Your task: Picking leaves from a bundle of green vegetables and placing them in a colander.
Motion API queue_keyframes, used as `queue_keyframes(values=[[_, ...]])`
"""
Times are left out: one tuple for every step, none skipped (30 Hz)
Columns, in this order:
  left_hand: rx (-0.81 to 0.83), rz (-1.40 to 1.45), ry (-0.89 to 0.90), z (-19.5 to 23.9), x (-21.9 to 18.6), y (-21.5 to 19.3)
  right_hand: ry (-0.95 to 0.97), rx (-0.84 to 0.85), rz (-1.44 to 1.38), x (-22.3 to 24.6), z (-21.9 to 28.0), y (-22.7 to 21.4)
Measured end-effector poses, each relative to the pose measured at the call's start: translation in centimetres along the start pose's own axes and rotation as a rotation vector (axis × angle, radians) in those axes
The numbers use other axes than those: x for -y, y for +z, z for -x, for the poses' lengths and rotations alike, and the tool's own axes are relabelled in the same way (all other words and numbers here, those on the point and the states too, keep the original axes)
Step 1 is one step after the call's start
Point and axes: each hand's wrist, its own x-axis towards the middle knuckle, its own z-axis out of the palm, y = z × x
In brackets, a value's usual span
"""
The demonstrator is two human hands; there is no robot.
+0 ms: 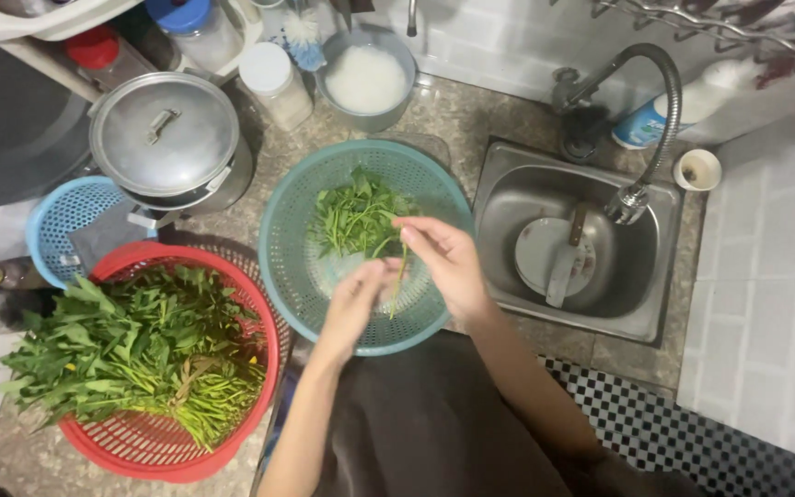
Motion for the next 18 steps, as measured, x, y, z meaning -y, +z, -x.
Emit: queue_keyframes(values=[[-0.007, 0.000, 0.002, 0.7, -0.4, 0.5, 0.000, 0.007, -0.002, 0.5, -0.2, 0.4], [0.072, 0.107, 0.058, 1.2, -0.8, 1.2, -0.003, -0.006, -0.005, 1.1, -0.4, 0.8], [0.152, 0.213, 0.113, 1.8, -1.1, 1.8, -0.007, -0.019, -0.008, 1.6, -0.5, 1.1], [0.147, 0.214, 0.113, 1.9, -0.9, 1.9, -0.004, -0.014, -0.008, 1.6, -0.6, 1.3], [0.081, 0.216, 0.141, 2.0, -0.7, 2.1, -0.009, -0.018, -0.005, 1.6, -0.6, 1.4], [0.015, 0.216, 0.170, 2.0, -0.5, 2.2, -0.016, -0.021, -0.002, 1.6, -0.7, 1.6], [0.011, 0.215, 0.172, 2.0, -1.0, 2.2, -0.016, -0.017, -0.004, 1.1, -0.7, 1.5], [-0.050, 0.201, 0.194, 2.0, -1.4, 2.2, -0.009, 0.005, -0.012, 0.6, -0.6, 1.4], [-0.110, 0.188, 0.216, 2.0, -1.8, 2.3, -0.002, 0.027, -0.021, 0.1, -0.5, 1.2], [-0.109, 0.189, 0.217, 1.7, -1.6, 2.2, -0.003, 0.027, -0.019, -0.4, -0.3, 1.0], [-0.154, 0.204, 0.202, 1.4, -1.4, 2.1, 0.018, 0.063, 0.015, -0.9, 0.0, 0.8], [-0.200, 0.217, 0.186, 1.2, -1.2, 1.9, 0.039, 0.099, 0.046, -1.5, 0.2, 0.7], [-0.201, 0.217, 0.187, 1.1, -1.2, 1.9, 0.040, 0.099, 0.046, -1.2, 0.3, 0.7], [-0.202, 0.217, 0.230, 1.0, -1.1, 1.9, 0.058, 0.138, 0.012, -1.0, 0.5, 0.8], [-0.203, 0.216, 0.273, 0.8, -1.0, 1.8, 0.076, 0.176, -0.023, -0.8, 0.7, 0.7], [-0.199, 0.216, 0.272, 0.8, -1.0, 1.9, 0.075, 0.173, -0.022, -0.9, 0.6, 0.6], [-0.215, 0.124, 0.333, 0.8, -1.0, 2.0, 0.033, 0.148, 0.014, -1.1, 0.6, 0.4], [-0.232, 0.030, 0.396, 0.7, -1.1, 2.0, -0.011, 0.125, 0.050, -1.2, 0.4, 0.3]])
